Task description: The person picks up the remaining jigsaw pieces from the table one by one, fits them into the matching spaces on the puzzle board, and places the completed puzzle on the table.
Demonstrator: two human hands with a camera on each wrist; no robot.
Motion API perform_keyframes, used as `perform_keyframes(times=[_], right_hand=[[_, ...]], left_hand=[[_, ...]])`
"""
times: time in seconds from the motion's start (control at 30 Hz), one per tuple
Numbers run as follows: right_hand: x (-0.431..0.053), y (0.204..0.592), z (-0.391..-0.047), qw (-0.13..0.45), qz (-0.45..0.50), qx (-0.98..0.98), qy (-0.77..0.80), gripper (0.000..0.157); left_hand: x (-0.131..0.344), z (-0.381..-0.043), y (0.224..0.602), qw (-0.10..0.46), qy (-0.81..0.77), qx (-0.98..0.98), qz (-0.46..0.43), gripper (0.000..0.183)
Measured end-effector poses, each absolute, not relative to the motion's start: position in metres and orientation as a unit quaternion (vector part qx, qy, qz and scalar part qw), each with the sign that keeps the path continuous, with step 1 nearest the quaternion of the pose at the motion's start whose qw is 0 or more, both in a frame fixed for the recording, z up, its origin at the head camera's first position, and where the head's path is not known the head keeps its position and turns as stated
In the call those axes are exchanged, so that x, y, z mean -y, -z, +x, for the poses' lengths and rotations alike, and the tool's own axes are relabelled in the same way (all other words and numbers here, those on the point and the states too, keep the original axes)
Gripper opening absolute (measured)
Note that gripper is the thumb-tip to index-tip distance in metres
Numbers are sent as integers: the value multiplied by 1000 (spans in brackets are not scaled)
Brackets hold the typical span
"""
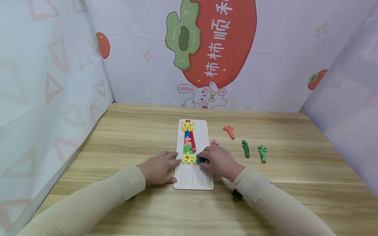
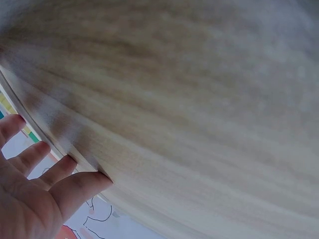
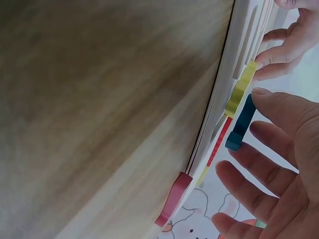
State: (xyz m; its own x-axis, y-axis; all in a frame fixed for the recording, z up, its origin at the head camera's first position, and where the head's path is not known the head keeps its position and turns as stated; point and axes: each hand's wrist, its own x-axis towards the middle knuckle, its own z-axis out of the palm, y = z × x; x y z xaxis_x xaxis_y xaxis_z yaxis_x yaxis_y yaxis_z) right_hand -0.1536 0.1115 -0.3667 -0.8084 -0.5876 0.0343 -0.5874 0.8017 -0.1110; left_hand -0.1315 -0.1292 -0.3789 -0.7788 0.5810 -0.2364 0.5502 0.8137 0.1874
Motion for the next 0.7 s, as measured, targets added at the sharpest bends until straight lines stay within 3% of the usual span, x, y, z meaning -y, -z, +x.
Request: perform_keyframes(times=[0.7], right_hand=[[-108, 368, -155, 9, -304, -951, 57, 35]], left_hand=[[129, -132, 380, 141, -46, -943, 298, 71]])
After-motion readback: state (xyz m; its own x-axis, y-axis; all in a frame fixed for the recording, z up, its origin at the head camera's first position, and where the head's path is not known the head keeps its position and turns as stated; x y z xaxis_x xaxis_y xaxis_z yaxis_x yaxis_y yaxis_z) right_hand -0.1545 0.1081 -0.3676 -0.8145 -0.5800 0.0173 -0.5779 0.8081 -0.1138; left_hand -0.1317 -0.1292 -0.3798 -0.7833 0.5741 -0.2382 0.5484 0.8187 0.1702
